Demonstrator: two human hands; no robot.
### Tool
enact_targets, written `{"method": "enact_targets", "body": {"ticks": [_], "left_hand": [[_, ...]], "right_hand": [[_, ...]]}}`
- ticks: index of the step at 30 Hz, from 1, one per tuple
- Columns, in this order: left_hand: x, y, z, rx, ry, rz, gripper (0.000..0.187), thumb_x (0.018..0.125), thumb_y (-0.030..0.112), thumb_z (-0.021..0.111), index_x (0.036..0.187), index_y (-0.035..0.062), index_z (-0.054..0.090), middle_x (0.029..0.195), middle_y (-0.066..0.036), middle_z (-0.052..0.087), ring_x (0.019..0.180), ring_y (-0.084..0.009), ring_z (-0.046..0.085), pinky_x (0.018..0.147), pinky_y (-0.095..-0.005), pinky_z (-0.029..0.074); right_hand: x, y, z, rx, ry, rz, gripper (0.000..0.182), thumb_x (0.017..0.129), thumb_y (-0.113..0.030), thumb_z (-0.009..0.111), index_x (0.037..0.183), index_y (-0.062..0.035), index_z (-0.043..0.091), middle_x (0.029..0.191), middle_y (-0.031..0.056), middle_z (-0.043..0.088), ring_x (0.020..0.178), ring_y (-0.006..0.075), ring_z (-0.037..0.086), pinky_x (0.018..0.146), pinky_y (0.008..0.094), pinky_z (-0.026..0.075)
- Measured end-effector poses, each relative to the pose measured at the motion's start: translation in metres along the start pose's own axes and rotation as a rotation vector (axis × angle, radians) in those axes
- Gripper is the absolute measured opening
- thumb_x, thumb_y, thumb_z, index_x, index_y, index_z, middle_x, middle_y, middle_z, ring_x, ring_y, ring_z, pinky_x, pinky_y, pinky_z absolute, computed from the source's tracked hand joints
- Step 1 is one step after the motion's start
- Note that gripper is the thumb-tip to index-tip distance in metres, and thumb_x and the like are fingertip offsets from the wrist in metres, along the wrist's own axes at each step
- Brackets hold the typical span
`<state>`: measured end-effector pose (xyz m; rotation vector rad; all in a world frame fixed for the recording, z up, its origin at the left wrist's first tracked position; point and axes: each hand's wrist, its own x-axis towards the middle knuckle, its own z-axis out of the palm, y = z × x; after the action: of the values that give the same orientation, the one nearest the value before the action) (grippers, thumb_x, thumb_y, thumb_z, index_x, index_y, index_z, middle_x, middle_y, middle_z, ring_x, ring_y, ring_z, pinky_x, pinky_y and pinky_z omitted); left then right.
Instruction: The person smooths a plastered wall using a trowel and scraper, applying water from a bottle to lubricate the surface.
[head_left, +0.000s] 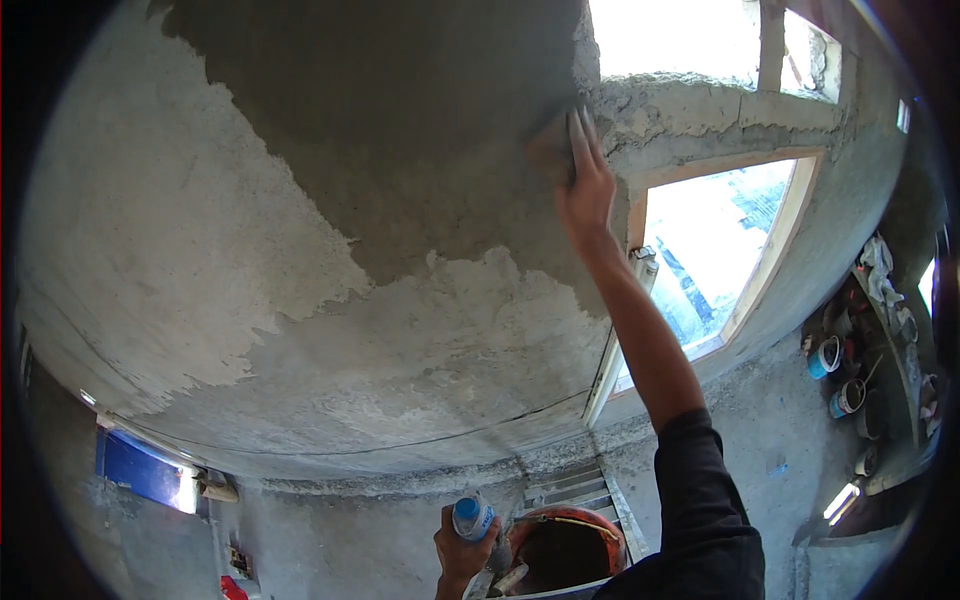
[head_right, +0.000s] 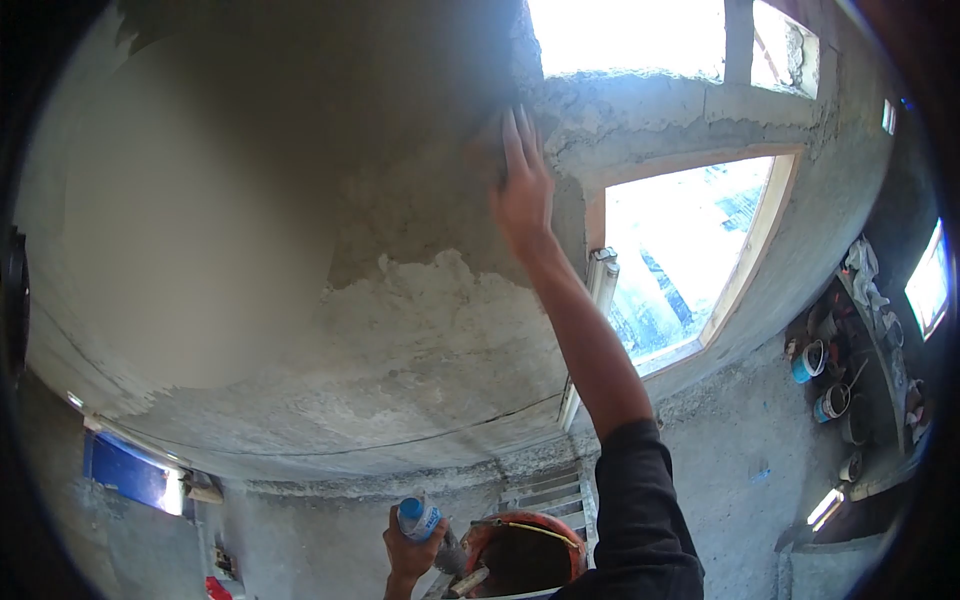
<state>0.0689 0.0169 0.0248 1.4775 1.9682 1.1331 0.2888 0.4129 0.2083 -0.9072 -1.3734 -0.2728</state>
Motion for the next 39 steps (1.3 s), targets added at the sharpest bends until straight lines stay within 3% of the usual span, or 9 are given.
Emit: {"method": "enact_targets", "body": {"ticks": [5,7,12,17,20,27,35,37,39], "left_hand": [[-0.002,0.002,0.000,-0.008,-0.026,-0.037,0.044,0.071,0.026,0.080,0.100,0.0026,0.056,0.078,-0.012,0.068,0.070,-0.0222,0.069,0.065,-0.0343,0.054],[-0.001,-0.001,0.001,0.018,-0.013,0.000,0.044,0.071,0.026,0.080,0.100,0.0025,0.056,0.078,-0.012,0.068,0.070,-0.0226,0.069,0.065,-0.0345,0.054],[0.001,0.010,0.002,-0.027,-0.026,-0.013,0.044,0.071,0.025,0.080,0.100,0.0024,0.056,0.079,-0.012,0.068,0.071,-0.0232,0.069,0.066,-0.0349,0.054],[0.003,0.013,-0.003,0.036,-0.072,-0.005,0.045,0.071,0.026,0.080,0.101,0.0023,0.056,0.081,-0.013,0.068,0.074,-0.0236,0.069,0.068,-0.0354,0.054],[0.003,0.012,-0.001,-0.005,-0.074,0.025,0.046,0.071,0.026,0.080,0.101,0.0021,0.055,0.082,-0.013,0.068,0.075,-0.0237,0.069,0.069,-0.0354,0.054],[-0.003,0.011,-0.001,0.000,-0.060,0.006,0.046,0.072,0.025,0.080,0.102,0.0021,0.055,0.083,-0.013,0.068,0.076,-0.0232,0.069,0.069,-0.0355,0.054],[-0.004,0.011,-0.001,-0.018,-0.080,-0.019,0.046,0.072,0.025,0.080,0.103,0.0023,0.056,0.084,-0.014,0.068,0.078,-0.0233,0.069,0.070,-0.0360,0.054],[-0.002,0.012,-0.002,-0.013,-0.067,-0.017,0.046,0.072,0.026,0.080,0.103,0.0024,0.056,0.084,-0.014,0.069,0.078,-0.0236,0.069,0.070,-0.0360,0.054],[-0.002,0.012,-0.002,0.003,-0.059,-0.005,0.046,0.072,0.026,0.080,0.103,0.0026,0.056,0.084,-0.014,0.069,0.077,-0.0240,0.069,0.070,-0.0361,0.054]], "right_hand": [[0.065,0.006,0.008,-0.110,0.044,-0.184,0.071,0.071,0.005,0.065,0.137,-0.0028,0.040,0.144,0.0159,0.037,0.134,0.0361,0.033,0.103,0.0427,0.041],[0.044,0.027,0.021,-0.094,0.070,-0.239,0.069,0.072,0.010,0.054,0.137,-0.0060,0.042,0.144,0.0173,0.037,0.135,0.0347,0.032,0.107,0.0409,0.038],[-0.044,0.034,0.003,-0.218,-0.164,0.024,0.066,0.073,0.006,0.063,0.135,-0.0017,0.042,0.143,0.0172,0.038,0.132,0.0385,0.034,0.106,0.0463,0.037],[0.060,-0.014,-0.011,0.022,0.128,-0.149,0.065,0.073,0.007,0.058,0.136,-0.0045,0.043,0.142,0.0171,0.040,0.133,0.0343,0.036,0.108,0.0398,0.038],[0.094,-0.011,0.002,-0.092,0.022,-0.139,0.067,0.072,0.007,0.061,0.135,-0.0071,0.044,0.142,0.0160,0.041,0.132,0.0339,0.037,0.106,0.0401,0.039],[-0.015,0.004,-0.001,-0.006,-0.186,-0.033,0.073,0.065,0.011,0.060,0.133,-0.0124,0.049,0.138,0.0136,0.046,0.126,0.0350,0.045,0.101,0.0406,0.045],[0.073,-0.001,-0.006,0.114,0.001,-0.091,0.068,0.070,0.007,0.060,0.134,-0.0115,0.047,0.140,0.0120,0.045,0.126,0.0365,0.045,0.103,0.0437,0.042],[0.051,0.017,0.012,-0.140,-0.008,-0.228,0.068,0.070,0.007,0.060,0.134,-0.0127,0.047,0.140,0.0123,0.045,0.126,0.0357,0.045,0.102,0.0429,0.043],[0.003,0.024,0.014,-0.148,-0.243,-0.117,0.068,0.069,0.007,0.061,0.133,-0.0118,0.048,0.139,0.0123,0.046,0.125,0.0337,0.046,0.102,0.0401,0.044]]}}
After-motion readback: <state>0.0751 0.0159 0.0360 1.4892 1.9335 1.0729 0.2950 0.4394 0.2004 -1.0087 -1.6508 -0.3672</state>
